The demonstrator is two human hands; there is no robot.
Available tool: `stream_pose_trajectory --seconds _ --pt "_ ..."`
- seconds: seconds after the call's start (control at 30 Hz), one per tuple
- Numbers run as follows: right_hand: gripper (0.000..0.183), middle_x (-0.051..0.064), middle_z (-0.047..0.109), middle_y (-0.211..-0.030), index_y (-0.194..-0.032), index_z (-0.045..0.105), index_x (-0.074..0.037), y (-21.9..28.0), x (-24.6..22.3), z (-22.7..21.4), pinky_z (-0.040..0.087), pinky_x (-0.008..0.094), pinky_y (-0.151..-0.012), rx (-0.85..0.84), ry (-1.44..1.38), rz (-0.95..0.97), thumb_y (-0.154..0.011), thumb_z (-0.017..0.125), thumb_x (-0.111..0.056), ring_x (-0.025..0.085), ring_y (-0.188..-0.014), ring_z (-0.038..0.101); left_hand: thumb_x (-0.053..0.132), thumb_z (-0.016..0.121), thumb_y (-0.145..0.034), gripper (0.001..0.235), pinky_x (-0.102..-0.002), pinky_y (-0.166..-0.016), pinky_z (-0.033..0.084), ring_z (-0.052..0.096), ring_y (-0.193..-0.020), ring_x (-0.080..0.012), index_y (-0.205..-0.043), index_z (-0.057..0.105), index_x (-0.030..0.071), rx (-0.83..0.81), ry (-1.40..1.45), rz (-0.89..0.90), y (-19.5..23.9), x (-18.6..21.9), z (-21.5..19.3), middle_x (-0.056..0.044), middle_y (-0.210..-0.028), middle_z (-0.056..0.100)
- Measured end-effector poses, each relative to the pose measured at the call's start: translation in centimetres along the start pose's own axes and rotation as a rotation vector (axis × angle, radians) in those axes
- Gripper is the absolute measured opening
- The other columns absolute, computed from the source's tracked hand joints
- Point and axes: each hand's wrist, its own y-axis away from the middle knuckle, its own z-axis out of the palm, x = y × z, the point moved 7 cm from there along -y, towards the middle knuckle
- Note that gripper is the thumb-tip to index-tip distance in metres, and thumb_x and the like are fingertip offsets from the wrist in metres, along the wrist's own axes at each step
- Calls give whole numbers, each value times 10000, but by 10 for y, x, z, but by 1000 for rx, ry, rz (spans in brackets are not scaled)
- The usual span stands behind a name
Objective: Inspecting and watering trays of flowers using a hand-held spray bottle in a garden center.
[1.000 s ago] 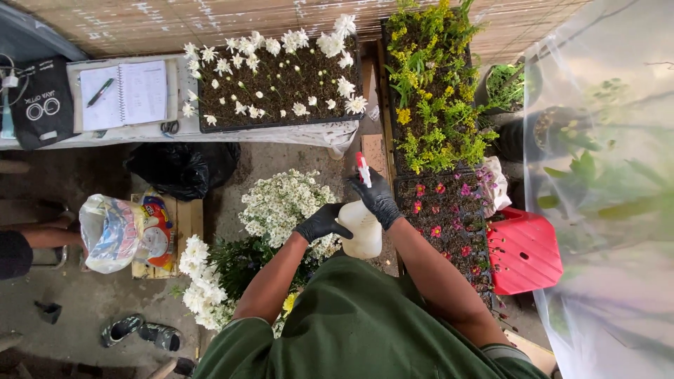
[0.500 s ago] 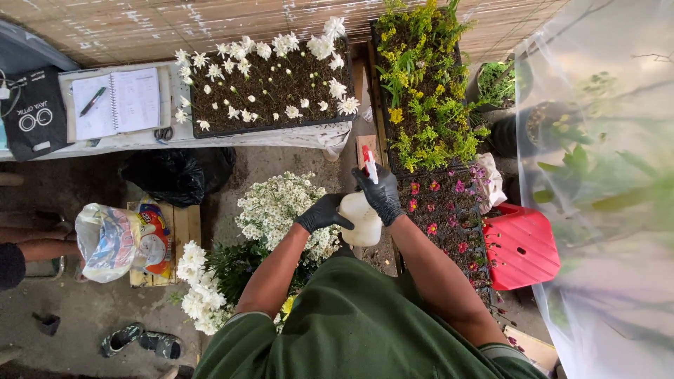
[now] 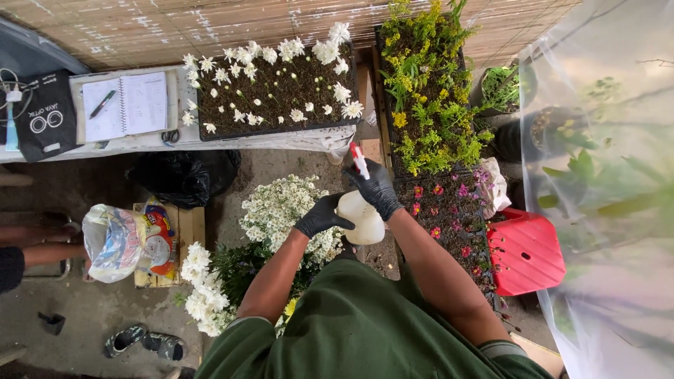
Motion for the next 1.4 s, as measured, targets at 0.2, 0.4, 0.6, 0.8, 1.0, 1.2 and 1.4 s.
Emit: stream_pose_trajectory --seconds 0.2,0.4,0.6,0.8,1.0,1.2,1.4 --pt "287 40 757 -840 -866 726 -193 2 -3 22 545 324 -857 -21 14 -62 -755 901 -391 243 -927 737 443 1006 -584 1004 -572 -1151 391 533 -1320 -458 -1380 598 -15 59 -7 2 16 -15 -15 -273 -1363 625" --pt "380 114 761 -897 -929 741 -154 -1 -4 38 548 407 -893 -58 57 76 -771 835 -487 315 -1013 717 469 1007 -592 1001 -585 -1168 359 531 -1312 -475 -1369 608 -19 80 28 8 21 -24 -26 -277 -1352 630" --pt "354 77 769 -901 -922 748 -195 -4 16 46 549 386 -916 -81 97 137 -778 828 -508 287 -1020 718 472 972 -647 985 -624 -1189 329 492 -1345 -492 -1401 570 -18 28 16 -15 24 -31 -18 -281 -1388 599" --pt "412 111 770 -984 -1041 749 -167 -7 25 80 551 442 -948 -186 56 28 -727 904 -386 331 -1057 711 498 985 -626 1040 -620 -1189 334 479 -1362 -484 -1420 550 -15 68 21 -65 39 -48 -11 -281 -1421 572" --pt "317 71 771 -841 -869 734 -169 18 -5 77 569 364 -869 -194 84 -37 -795 849 -455 274 -946 738 434 1008 -627 951 -614 -1145 379 538 -1296 -485 -1367 596 2 189 36 -49 55 -65 -16 -262 -1331 643" --pt "326 171 742 -871 -939 691 -28 8 -6 110 549 386 -881 -369 -9 -180 -778 873 -246 302 -890 713 425 1023 -598 884 -594 -1090 430 596 -1229 -474 -1299 656 31 279 68 0 70 -75 -22 -242 -1249 697" --pt "308 45 745 -715 -809 704 -178 13 -18 124 580 288 -781 -292 184 -166 -807 835 -457 210 -793 759 364 1017 -636 818 -587 -1084 421 605 -1203 -495 -1279 670 -2 324 150 26 86 -72 -36 -254 -1228 709"
